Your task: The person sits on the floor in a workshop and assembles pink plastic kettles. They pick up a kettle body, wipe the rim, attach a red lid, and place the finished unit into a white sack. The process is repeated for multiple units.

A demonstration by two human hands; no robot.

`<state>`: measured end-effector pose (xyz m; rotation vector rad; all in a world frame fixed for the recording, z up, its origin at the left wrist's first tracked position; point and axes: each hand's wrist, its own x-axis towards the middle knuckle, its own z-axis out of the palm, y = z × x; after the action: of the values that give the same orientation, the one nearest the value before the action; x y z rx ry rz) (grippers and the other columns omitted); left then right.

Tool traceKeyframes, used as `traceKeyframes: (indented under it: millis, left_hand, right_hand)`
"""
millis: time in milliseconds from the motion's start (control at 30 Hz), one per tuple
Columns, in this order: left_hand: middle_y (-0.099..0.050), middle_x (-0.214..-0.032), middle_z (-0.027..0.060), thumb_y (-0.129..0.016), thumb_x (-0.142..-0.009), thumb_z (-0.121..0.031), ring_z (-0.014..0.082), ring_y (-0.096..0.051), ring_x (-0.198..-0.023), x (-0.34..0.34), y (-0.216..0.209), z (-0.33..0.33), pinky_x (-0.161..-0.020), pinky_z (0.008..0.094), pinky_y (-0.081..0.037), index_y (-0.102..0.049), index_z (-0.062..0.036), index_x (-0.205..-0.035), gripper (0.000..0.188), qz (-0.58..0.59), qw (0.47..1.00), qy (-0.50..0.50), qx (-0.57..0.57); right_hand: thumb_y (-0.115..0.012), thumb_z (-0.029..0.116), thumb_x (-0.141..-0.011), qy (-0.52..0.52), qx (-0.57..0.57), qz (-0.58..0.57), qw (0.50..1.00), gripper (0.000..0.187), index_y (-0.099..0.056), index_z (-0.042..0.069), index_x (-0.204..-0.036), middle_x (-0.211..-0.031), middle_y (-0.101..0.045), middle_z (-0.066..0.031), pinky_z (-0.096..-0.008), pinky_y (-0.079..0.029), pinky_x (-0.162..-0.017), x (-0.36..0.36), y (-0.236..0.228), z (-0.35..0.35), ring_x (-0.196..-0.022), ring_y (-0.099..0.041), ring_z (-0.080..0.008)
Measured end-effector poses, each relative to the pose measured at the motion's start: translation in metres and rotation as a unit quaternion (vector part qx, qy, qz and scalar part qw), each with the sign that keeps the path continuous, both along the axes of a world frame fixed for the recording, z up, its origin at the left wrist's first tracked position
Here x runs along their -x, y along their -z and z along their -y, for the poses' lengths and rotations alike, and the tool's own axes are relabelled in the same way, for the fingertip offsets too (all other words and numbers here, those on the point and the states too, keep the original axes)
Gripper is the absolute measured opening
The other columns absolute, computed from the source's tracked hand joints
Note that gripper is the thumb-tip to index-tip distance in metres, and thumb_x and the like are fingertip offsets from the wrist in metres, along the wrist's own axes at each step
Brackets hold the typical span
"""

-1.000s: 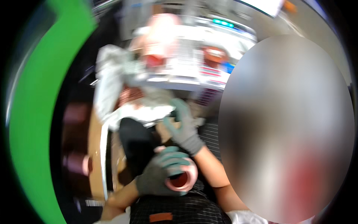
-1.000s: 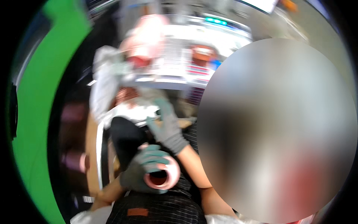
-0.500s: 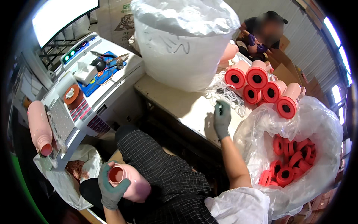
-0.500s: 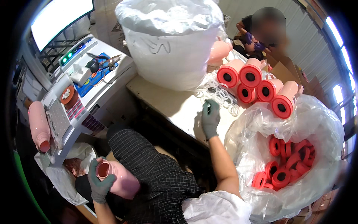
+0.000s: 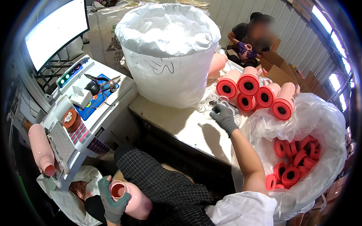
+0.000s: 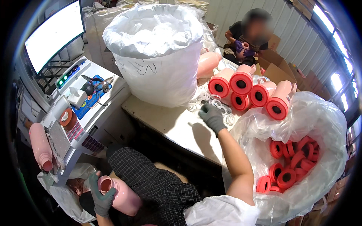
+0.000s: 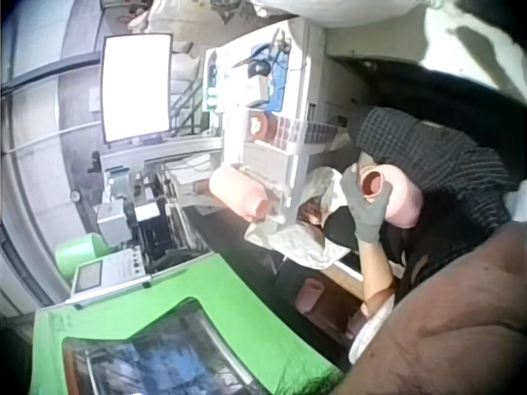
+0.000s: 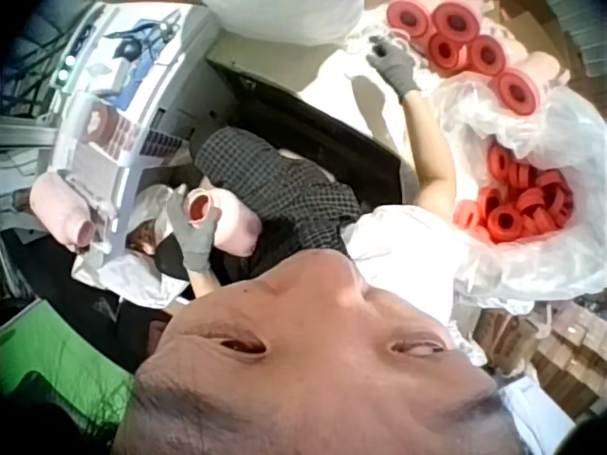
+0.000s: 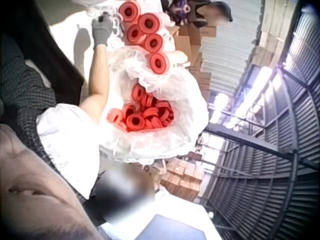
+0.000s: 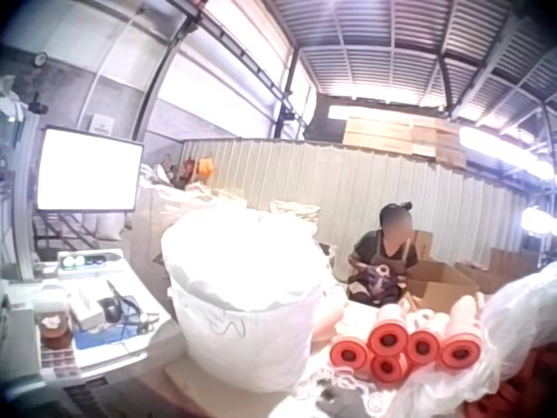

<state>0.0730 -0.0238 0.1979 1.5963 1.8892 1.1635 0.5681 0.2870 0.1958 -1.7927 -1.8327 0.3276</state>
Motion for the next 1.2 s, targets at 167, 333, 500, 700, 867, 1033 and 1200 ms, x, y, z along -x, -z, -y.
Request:
traceKeyframes:
  millis: [167, 333, 500, 700, 867, 1033, 1200]
  left_hand:
    - [-0.046, -0.137, 0.0128, -0.088, -0.061, -0.023, 0.0255, -0.055, -0.119, -0.010, 0.000, -0.004, -0.104, 0.0400, -0.047, -0.041, 0.0017, -0.153, 0.106, -0.047, 0.999, -0.003, -0.019]
    - [-0.047, -0.136, 0.0140, -0.093, -0.055, -0.029, 0.0250, -0.056, -0.117, -0.023, -0.012, 0.006, -0.102, 0.0405, -0.047, -0.034, 0.0019, -0.156, 0.121, 0.066, 0.996, -0.058, -0.018]
    - [-0.063, -0.118, 0.0166, -0.087, -0.065, -0.025, 0.0397, -0.062, -0.105, -0.011, -0.031, 0.013, -0.093, 0.0489, -0.051, -0.063, -0.0034, -0.124, 0.068, -0.209, 0.974, 0.003, -0.085]
    - [-0.060, -0.087, 0.0084, -0.088, -0.062, -0.020, 0.0344, -0.059, -0.093, -0.004, -0.029, 0.019, -0.080, 0.0450, -0.051, -0.062, -0.0094, -0.076, 0.032, -0.204, 0.972, -0.013, -0.113]
    - [-0.061, -0.085, 0.0063, -0.090, -0.060, -0.022, 0.0336, -0.058, -0.093, -0.004, -0.021, 0.014, -0.085, 0.0452, -0.051, -0.066, -0.0106, -0.071, 0.029, -0.144, 0.984, 0.016, -0.104]
    - [-0.059, -0.087, 0.0067, -0.089, -0.066, -0.024, 0.0331, -0.058, -0.091, -0.008, -0.040, 0.002, -0.087, 0.0492, -0.049, -0.065, -0.0105, -0.078, 0.030, -0.239, 0.953, 0.106, -0.151]
    - [-0.065, -0.092, 0.0094, -0.078, -0.081, -0.034, 0.0324, -0.062, -0.090, -0.008, -0.063, 0.006, -0.097, 0.0561, -0.046, -0.070, -0.0069, -0.084, 0.029, -0.337, 0.936, 0.056, -0.083]
  right_hand:
    - [-0.083, 0.038, -0.084, -0.123, 0.120, -0.181, 0.968, 0.045, -0.072, 0.000, -0.105, -0.090, -0.076, -0.0166, -0.0379, -0.058, -0.080, 0.117, 0.018, 0.021, -0.084, -0.073, -0.0235]
    - [-0.080, 0.038, -0.093, -0.434, 0.203, -0.369, 0.796, 0.040, -0.073, 0.002, -0.108, -0.097, -0.074, -0.0078, -0.0342, -0.057, -0.080, 0.286, -0.032, 0.100, -0.091, -0.070, -0.0166]
    - [-0.074, 0.033, -0.081, -0.615, -0.167, -0.104, 0.764, 0.027, -0.073, 0.008, -0.092, -0.093, -0.061, -0.0080, -0.0429, -0.052, -0.081, 0.341, -0.041, 0.165, -0.092, -0.063, -0.0284]
    - [-0.074, 0.047, -0.087, -0.686, -0.119, -0.131, 0.706, 0.045, -0.071, 0.008, -0.110, -0.122, -0.064, -0.0101, -0.0482, -0.048, -0.104, 0.341, -0.025, 0.176, -0.111, -0.064, -0.0284]
    - [-0.072, 0.046, -0.089, -0.678, -0.161, -0.147, 0.702, 0.042, -0.071, 0.010, -0.111, -0.124, -0.063, -0.0102, -0.0587, -0.035, -0.117, 0.322, -0.012, 0.179, -0.120, -0.059, -0.0319]
    - [-0.070, 0.048, -0.087, -0.677, -0.117, -0.093, 0.721, 0.044, -0.070, 0.010, -0.108, -0.119, -0.063, -0.0095, -0.0535, -0.038, -0.107, 0.309, -0.024, 0.177, -0.110, -0.059, -0.0301]
    - [-0.073, 0.047, -0.079, -0.577, -0.141, -0.185, 0.783, 0.055, -0.067, 0.004, -0.111, -0.114, -0.064, -0.0114, -0.0440, -0.050, -0.086, 0.337, 0.019, 0.219, -0.107, -0.059, -0.0290]
